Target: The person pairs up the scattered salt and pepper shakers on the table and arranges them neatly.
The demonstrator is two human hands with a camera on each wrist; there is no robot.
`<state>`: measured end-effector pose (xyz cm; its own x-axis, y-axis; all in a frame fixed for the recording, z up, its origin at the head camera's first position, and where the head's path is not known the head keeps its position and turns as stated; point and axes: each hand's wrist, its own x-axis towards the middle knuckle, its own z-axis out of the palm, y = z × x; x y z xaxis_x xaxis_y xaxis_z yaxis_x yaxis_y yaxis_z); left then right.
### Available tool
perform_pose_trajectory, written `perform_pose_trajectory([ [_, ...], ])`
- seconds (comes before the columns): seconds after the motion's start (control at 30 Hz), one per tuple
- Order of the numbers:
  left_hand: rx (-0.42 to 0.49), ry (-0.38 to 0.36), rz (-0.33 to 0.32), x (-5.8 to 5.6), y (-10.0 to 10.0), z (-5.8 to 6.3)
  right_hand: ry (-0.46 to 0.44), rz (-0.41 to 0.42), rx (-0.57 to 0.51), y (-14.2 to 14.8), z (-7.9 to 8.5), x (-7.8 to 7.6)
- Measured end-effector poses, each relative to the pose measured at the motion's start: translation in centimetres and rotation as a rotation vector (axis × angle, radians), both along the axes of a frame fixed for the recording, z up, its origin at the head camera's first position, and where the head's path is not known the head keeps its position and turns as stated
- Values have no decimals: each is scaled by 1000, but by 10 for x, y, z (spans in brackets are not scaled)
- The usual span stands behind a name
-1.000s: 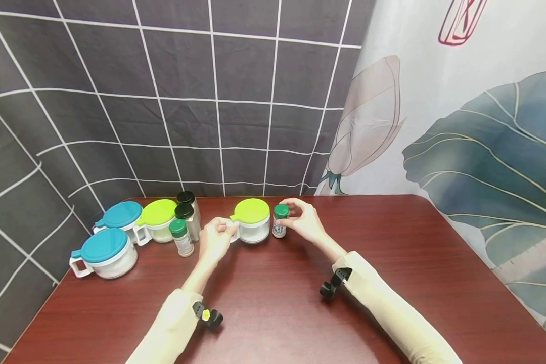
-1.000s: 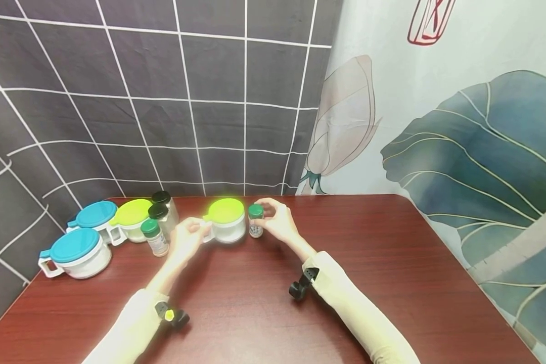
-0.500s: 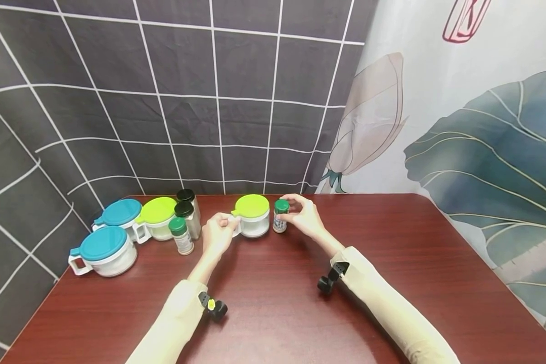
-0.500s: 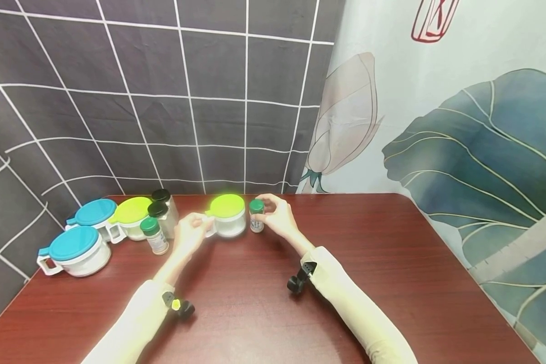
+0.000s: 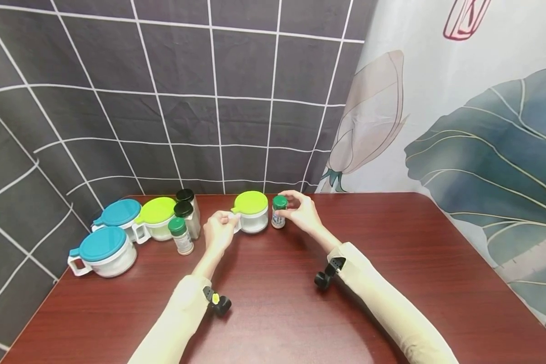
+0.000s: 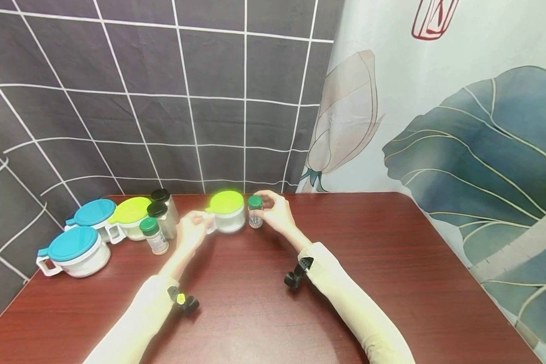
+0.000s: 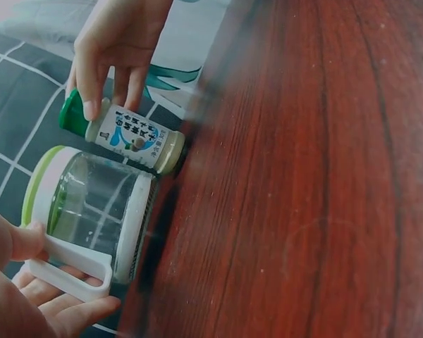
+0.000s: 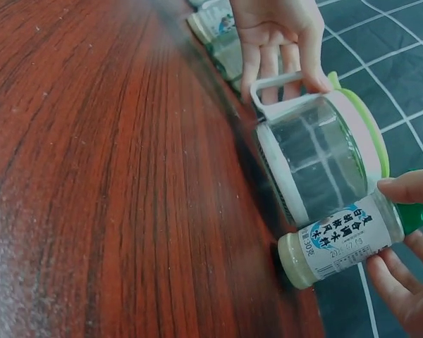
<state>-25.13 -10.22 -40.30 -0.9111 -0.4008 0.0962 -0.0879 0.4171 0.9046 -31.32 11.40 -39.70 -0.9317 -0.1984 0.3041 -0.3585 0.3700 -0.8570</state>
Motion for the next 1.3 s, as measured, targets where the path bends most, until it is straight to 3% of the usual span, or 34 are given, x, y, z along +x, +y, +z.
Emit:
perform_pose_trajectory([
  [0.8, 7, 2, 26, -16, 6, 3, -10, 1, -16, -2, 1, -15],
  [1.0, 16, 6, 36, -19, 8, 1, -21, 11, -9, -5, 18, -5],
  [1.07, 16, 10, 39, -19, 9, 0, -19, 12, -9, -5, 18, -6],
  [1.17, 19, 16, 41, -20, 9, -1, -19, 5, -10, -3, 3, -21],
  [1.3, 22, 20, 40, -22, 11, -3, -20, -9, 6, -5, 3, -21],
])
